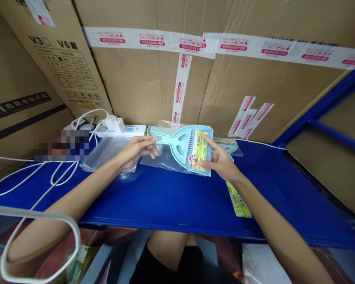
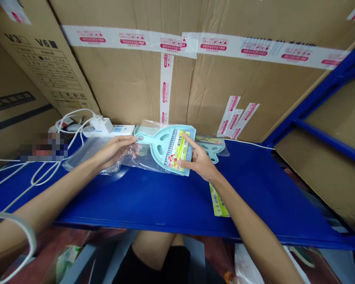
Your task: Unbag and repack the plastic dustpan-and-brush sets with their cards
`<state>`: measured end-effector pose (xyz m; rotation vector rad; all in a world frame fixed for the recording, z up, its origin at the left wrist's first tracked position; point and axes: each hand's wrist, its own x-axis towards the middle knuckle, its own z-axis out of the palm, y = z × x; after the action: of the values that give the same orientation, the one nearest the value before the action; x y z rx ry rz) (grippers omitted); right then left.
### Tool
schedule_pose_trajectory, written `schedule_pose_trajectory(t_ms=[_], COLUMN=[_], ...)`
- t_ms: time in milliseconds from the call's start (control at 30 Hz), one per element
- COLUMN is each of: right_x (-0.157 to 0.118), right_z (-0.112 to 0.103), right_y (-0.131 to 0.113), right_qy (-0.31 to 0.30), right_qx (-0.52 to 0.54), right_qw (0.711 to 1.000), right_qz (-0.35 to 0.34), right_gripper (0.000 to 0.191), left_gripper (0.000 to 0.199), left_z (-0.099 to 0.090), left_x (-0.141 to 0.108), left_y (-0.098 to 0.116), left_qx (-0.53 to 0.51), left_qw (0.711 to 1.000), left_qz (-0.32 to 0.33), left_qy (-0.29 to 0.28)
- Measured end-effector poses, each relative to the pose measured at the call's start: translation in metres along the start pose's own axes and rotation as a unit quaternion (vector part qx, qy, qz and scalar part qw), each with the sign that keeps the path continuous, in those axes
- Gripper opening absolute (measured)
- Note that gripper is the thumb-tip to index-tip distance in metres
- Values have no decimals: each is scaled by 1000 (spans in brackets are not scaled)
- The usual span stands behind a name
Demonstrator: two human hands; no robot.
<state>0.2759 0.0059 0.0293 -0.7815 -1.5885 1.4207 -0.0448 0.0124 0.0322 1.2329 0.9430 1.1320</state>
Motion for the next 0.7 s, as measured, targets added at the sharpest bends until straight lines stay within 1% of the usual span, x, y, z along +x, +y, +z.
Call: schedule_pose_trajectory(t_ms=[167, 267, 367, 400, 433, 533, 567, 600, 700], right_x=[-1, -2, -1, 0, 1, 6, 7, 7, 6], right_z=[-3, -4, -4, -5, -6, -8, -8, -7, 3], right_y=[2, 2, 1, 1, 1, 2, 2, 1, -2], right_qy=[-39, -36, -19, -1, 32, 179, 203, 202, 112], right_qx=[10, 12, 10, 8, 2, -15, -3, 21, 121], right_qw=[999, 999, 999, 998, 998, 983, 979, 978, 978], right_qz=[25, 33, 50, 55, 54, 30, 32, 46, 124], right_gripper=[119, 116, 111, 109, 105, 91, 86, 80, 62], left_gripper=[18, 16, 14, 13, 13, 10, 9, 9, 10], left_z=[4, 4, 3, 3, 4, 5, 6, 7, 9], left_x=[3, 6, 7, 7, 7, 6, 6, 5, 3], left_y=[-10, -17, -20, -20, -20, -19, -19, -19, -21], left_qx=[-76, -98, -112, -116, -119, -127, -130, -133, -136], left_qw=[994, 990, 987, 986, 985, 984, 984, 984, 985], left_qz=[-71, -93, -109, -114, -116, -109, -104, -100, -83], left_qy=[24, 35, 44, 49, 53, 65, 66, 67, 61])
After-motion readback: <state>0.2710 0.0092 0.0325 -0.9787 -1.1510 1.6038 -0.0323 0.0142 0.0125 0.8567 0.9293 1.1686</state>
